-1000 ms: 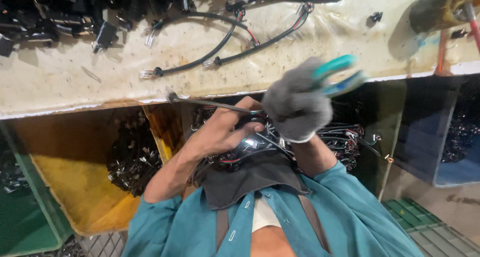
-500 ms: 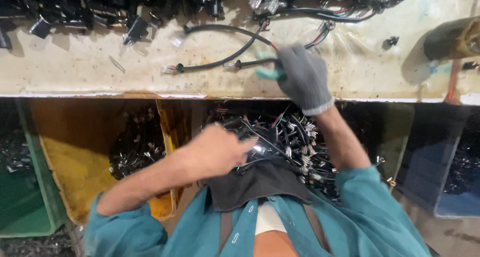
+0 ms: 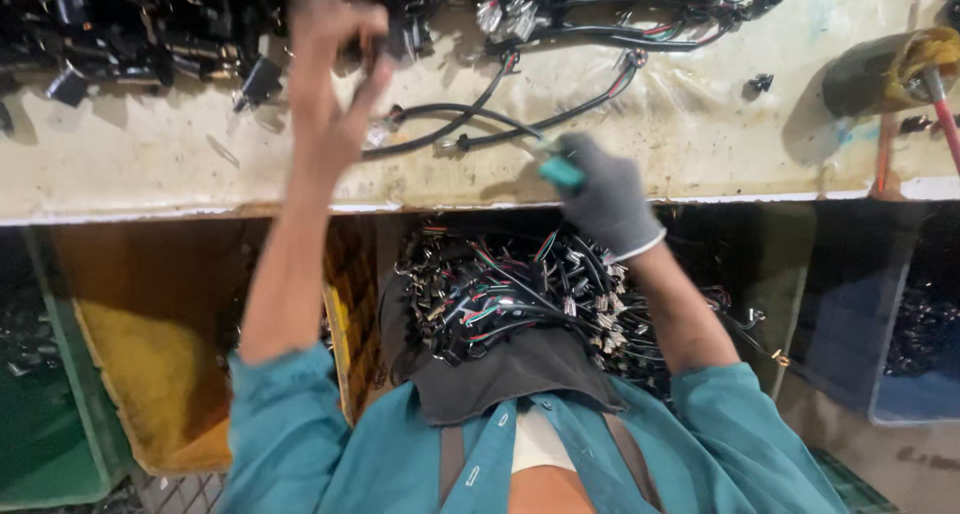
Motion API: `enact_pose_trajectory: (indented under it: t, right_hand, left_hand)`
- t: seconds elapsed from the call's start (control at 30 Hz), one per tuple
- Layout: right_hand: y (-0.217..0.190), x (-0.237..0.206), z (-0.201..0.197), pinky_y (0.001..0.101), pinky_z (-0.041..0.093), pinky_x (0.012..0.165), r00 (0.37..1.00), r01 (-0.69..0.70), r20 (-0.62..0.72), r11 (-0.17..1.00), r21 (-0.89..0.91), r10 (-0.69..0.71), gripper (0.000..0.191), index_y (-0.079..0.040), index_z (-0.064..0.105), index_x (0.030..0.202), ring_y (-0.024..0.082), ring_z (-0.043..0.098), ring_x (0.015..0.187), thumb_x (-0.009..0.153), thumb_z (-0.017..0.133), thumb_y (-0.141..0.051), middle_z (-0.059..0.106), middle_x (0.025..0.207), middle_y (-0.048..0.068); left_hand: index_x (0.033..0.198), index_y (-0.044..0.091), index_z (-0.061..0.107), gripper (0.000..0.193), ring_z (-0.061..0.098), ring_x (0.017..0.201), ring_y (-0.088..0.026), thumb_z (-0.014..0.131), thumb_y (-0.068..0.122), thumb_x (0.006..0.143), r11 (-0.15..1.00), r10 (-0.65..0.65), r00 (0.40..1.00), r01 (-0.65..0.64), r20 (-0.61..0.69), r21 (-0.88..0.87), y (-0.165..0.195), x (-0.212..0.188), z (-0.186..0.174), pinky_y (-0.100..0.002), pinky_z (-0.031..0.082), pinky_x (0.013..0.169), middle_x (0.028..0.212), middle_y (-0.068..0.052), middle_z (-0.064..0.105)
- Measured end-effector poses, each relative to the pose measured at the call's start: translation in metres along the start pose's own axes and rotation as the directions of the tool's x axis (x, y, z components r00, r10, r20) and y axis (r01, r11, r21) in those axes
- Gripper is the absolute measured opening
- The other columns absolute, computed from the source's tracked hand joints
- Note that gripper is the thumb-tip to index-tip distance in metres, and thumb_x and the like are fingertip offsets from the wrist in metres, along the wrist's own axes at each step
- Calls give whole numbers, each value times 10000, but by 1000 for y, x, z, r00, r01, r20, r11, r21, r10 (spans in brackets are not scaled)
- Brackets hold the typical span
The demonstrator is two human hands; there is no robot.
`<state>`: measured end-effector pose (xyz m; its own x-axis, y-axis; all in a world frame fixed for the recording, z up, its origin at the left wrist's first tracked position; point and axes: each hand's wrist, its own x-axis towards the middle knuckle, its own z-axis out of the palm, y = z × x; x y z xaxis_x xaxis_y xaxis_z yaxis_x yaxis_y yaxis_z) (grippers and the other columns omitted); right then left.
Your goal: The person repeatedly picks up black electrical wires from a pile on a workbench, uses pliers to cut off the black plastic connectors, and drops the cut pieces into a bin below. The person continues this process for many wires throughout the clip.
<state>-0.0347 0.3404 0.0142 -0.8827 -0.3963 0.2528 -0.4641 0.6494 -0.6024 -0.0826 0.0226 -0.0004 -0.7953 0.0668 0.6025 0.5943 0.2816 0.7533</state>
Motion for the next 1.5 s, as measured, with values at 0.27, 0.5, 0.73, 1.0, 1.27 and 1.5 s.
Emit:
enact_pose_trajectory:
  t: [0.27, 0.5, 0.73, 1.0, 1.27, 1.5]
  right_hand:
    - [-50, -5, -32, 344, 535, 624, 996, 78, 21, 949, 305, -89, 163, -95, 648, 873, 281, 678, 716, 741, 743, -89, 663, 799, 91]
    - [-49, -19, 3, 276, 488, 649, 989, -130, 115, 912, 390, 92, 79, -91, 627, 944, 154, 621, 704, 893, 671, -50, 639, 821, 33]
    - [-48, -37, 7, 229, 485, 655, 951, -198, -16, 647, 737, 309, 54, -39, 605, 1042, 83, 587, 751, 997, 624, -16, 614, 896, 13]
    - [-42, -22, 6, 210, 454, 664, 939, -251, 38, 603, 757, 343, 161, -79, 562, 991, 66, 532, 781, 1010, 693, 13, 559, 909, 10]
    - [-38, -29, -6, 255, 521, 744, 998, 53, -37, 905, 422, -42, 176, -57, 567, 1150, 118, 627, 826, 1005, 662, -88, 638, 946, 7]
    - [-44, -40, 6, 255, 495, 763, 894, -331, -53, 736, 590, 444, 94, -7, 651, 1096, 78, 569, 871, 1008, 675, 14, 630, 966, 25]
  left_hand:
    - [1294, 24, 572, 314, 632, 853, -113, 573, 270, 1099, 336, -603, 644, 740, 470, -583, 93, -112, 80, -259, 534, 748, 1025, -48, 659]
    - [1180, 25, 679, 306, 575, 659, -71, 552, 287, 1085, 452, -731, 564, 822, 384, -347, 110, -114, 87, -250, 483, 603, 805, 2, 630]
    - [1239, 29, 631, 325, 618, 684, -79, 612, 296, 1055, 629, -588, 723, 690, 362, -357, 119, -107, 75, -251, 504, 629, 812, -10, 661]
    - [1339, 69, 609, 365, 559, 673, -67, 582, 324, 1080, 712, -570, 751, 654, 331, -257, 91, -89, 93, -228, 477, 638, 768, 23, 608]
    - [1311, 67, 621, 366, 491, 658, -55, 589, 335, 1063, 342, -641, 567, 815, 517, -469, 91, -100, 104, -230, 368, 555, 793, 22, 577]
    - [1270, 54, 675, 257, 550, 736, -70, 614, 232, 1095, 623, -620, 738, 670, 266, -404, 97, -106, 123, -246, 482, 671, 863, 2, 630]
